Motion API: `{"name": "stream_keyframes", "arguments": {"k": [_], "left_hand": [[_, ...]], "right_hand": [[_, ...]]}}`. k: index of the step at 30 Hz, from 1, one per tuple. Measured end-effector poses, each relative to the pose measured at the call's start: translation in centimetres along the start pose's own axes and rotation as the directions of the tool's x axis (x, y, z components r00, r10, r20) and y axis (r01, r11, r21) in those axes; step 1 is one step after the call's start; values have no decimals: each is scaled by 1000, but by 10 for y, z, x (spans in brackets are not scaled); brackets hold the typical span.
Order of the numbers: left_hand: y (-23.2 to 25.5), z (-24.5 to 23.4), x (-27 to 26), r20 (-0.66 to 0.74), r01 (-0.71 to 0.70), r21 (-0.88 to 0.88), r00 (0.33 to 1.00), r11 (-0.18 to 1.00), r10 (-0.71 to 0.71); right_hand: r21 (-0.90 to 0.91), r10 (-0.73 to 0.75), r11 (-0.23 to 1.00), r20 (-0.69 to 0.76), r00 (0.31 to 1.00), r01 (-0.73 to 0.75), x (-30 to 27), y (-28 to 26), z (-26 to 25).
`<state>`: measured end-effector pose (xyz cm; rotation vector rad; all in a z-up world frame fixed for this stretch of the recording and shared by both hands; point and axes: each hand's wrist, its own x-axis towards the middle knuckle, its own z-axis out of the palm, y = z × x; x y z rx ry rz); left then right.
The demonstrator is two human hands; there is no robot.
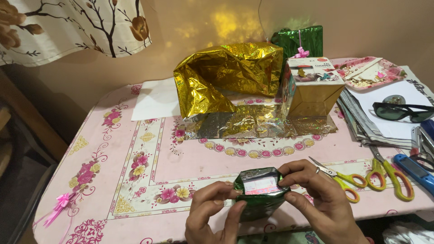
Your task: The person wraps a small rectangular item in green foil paper, folds the edges, and secures them with clear tape. They use scissors to cut tape and repeatedly adjust the foil to smooth the surface.
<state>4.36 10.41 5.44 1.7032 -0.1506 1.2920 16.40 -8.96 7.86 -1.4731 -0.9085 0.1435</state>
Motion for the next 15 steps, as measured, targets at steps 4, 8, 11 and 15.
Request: {"name": "stream_keyframes", "arguments": {"k": [4,8,11,15], "left_hand": [[0,1,-1,-6,5,8,1000,1000,-5],[5,2,-1,-13,63,21,998,998,-63],[9,-2,5,49,182,70,981,981,-186],[21,2,12,-6,183,91,983,979,-184]], "right_hand": [[17,16,1000,-11,1000,-16,-1,0,1],[23,17,1000,-16,1000,-17,-1,-1,2],[17,27,1000,-26,999,-27,-1,-3,3],[21,101,995,-79,992,-100,0,-7,5]]}}
